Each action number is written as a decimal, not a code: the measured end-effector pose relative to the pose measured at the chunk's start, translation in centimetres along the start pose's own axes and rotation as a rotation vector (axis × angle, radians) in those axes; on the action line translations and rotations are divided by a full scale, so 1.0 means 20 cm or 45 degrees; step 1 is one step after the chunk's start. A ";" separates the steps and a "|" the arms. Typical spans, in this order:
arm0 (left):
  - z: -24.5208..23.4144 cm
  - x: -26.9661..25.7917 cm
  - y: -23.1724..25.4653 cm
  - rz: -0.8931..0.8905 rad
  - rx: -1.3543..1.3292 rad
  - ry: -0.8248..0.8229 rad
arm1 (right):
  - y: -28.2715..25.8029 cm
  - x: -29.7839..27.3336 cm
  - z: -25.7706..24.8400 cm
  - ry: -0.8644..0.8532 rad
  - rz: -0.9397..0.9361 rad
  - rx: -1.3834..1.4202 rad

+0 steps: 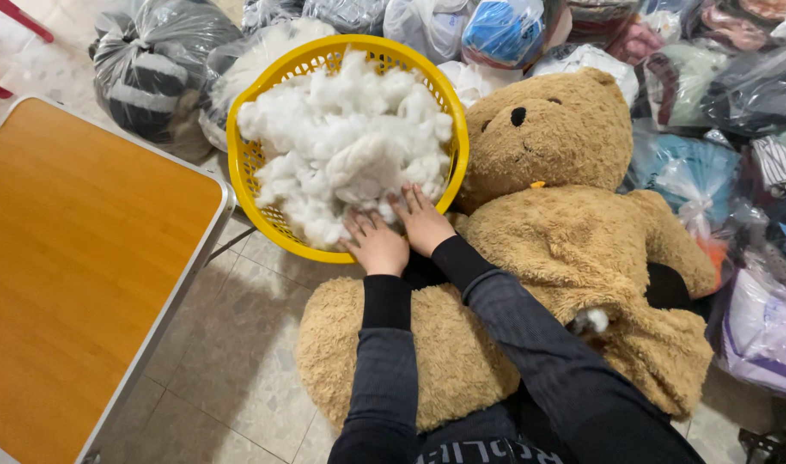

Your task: The person sits on the floor and repeatedly takes handfuls of white stuffing from a yellow basket, then inserts the stuffing into the torso of a large brown teddy bear. The person compresses and adjusts the stuffing inside the bear throughout the clip.

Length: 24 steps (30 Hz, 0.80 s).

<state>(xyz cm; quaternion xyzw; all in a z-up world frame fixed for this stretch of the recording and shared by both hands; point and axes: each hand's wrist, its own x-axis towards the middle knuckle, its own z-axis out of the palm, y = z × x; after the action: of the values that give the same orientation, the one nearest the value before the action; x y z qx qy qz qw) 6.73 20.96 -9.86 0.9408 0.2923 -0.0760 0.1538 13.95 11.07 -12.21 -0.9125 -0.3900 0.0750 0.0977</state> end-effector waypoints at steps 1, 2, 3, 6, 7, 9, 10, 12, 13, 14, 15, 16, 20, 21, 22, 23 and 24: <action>0.03 0.04 -0.01 -0.015 0.026 -0.045 | 0.01 0.01 0.02 -0.032 0.008 -0.019; 0.04 0.07 -0.02 -0.027 0.053 -0.089 | 0.01 0.01 0.03 -0.053 0.034 -0.015; 0.05 0.09 -0.02 -0.022 0.049 -0.111 | 0.00 0.02 0.04 -0.075 0.060 -0.012; 0.03 0.09 -0.02 -0.010 0.054 -0.128 | 0.00 0.01 0.06 -0.104 0.095 -0.072; 0.01 0.05 -0.02 -0.007 0.067 -0.102 | 0.00 0.00 0.06 -0.107 0.100 -0.104; -0.09 -0.02 0.00 -0.029 0.042 -0.065 | -0.01 -0.03 0.05 -0.008 0.092 -0.022; -0.14 -0.07 0.01 -0.052 0.005 -0.057 | -0.01 -0.05 0.05 0.042 0.090 0.020; -0.23 -0.15 0.03 -0.073 -0.160 0.085 | -0.02 -0.10 0.02 0.137 0.087 0.181; -0.27 -0.17 0.05 -0.071 -0.289 0.218 | -0.02 -0.13 0.00 0.183 0.087 0.262; -0.29 -0.19 0.06 -0.075 -0.419 0.349 | -0.03 -0.15 -0.01 0.188 0.094 0.280; -0.31 -0.17 0.08 0.072 -0.414 0.478 | -0.04 -0.17 -0.03 0.192 0.102 0.298; -0.34 -0.11 0.10 0.217 -0.408 0.610 | -0.05 -0.18 -0.06 0.197 0.103 0.316; -0.36 0.15 0.18 0.485 0.075 0.945 | -0.11 -0.19 -0.15 0.180 0.253 0.223; -0.36 0.21 0.18 0.470 0.054 0.905 | -0.14 -0.19 -0.17 0.310 0.267 0.213; -0.36 0.28 0.17 0.457 0.030 0.866 | -0.15 -0.17 -0.19 0.442 0.281 0.199; -0.35 0.35 0.16 0.443 0.005 0.828 | -0.14 -0.13 -0.22 0.469 0.271 0.186; -0.34 0.41 0.13 0.440 -0.004 0.826 | -0.14 -0.08 -0.24 0.490 0.260 0.172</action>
<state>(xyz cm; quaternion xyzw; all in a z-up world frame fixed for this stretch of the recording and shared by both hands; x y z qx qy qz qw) 15.35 25.54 -4.70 0.9512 0.1626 0.2538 0.0652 11.90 11.14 -6.90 -0.9362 -0.2638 -0.0649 0.2230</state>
